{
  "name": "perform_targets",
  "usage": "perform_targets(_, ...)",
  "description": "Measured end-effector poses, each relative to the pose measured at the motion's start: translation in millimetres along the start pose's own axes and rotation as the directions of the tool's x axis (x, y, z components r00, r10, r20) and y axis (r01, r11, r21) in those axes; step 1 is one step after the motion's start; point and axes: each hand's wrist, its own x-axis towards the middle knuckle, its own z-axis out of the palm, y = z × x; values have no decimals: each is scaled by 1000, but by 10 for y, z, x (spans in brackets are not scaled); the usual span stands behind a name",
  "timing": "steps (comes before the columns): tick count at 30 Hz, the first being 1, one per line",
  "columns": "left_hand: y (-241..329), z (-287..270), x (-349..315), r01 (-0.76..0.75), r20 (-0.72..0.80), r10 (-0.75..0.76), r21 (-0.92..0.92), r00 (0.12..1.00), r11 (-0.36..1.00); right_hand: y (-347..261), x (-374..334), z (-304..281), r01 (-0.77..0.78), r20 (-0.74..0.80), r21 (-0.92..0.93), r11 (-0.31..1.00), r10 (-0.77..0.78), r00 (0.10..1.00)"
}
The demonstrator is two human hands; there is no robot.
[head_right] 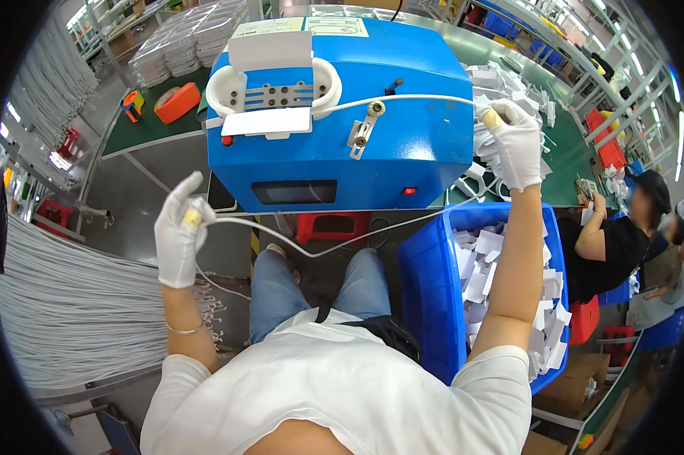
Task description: Take white cables from a bundle, feed them through a machine for processing, and bundle them into storage bins.
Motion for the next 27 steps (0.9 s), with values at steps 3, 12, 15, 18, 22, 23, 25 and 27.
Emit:
perform_targets(3,-99,1,-151,87,153,-85,-4,984,996,34,-99,-61,-178,-23,77,981,180,983)
perform_targets(12,-532,380,-482,383,590,-289,-38,754,923,212,-329,-421,-333,-33,134,933,340,940)
perform_targets(15,-662,571,-579,401,673,-283,-22,683,916,262,-403,-479,-335,-47,198,921,350,936)
perform_targets(18,-756,692,-647,384,738,-287,41,611,923,293,-468,-529,-366,-37,212,906,382,923)
perform_targets(22,-827,780,-689,389,764,-358,152,537,909,320,-558,-515,-417,-27,181,891,428,903)
perform_targets(23,-834,795,-695,359,783,-323,138,531,923,329,-572,-482,-327,-31,76,942,330,943)
perform_targets(25,-842,821,-707,393,779,-358,156,515,906,324,-599,-442,-335,-20,111,936,339,941)
perform_targets(27,-844,844,-716,471,771,-437,204,464,858,311,-616,-401,-361,20,179,915,364,931)
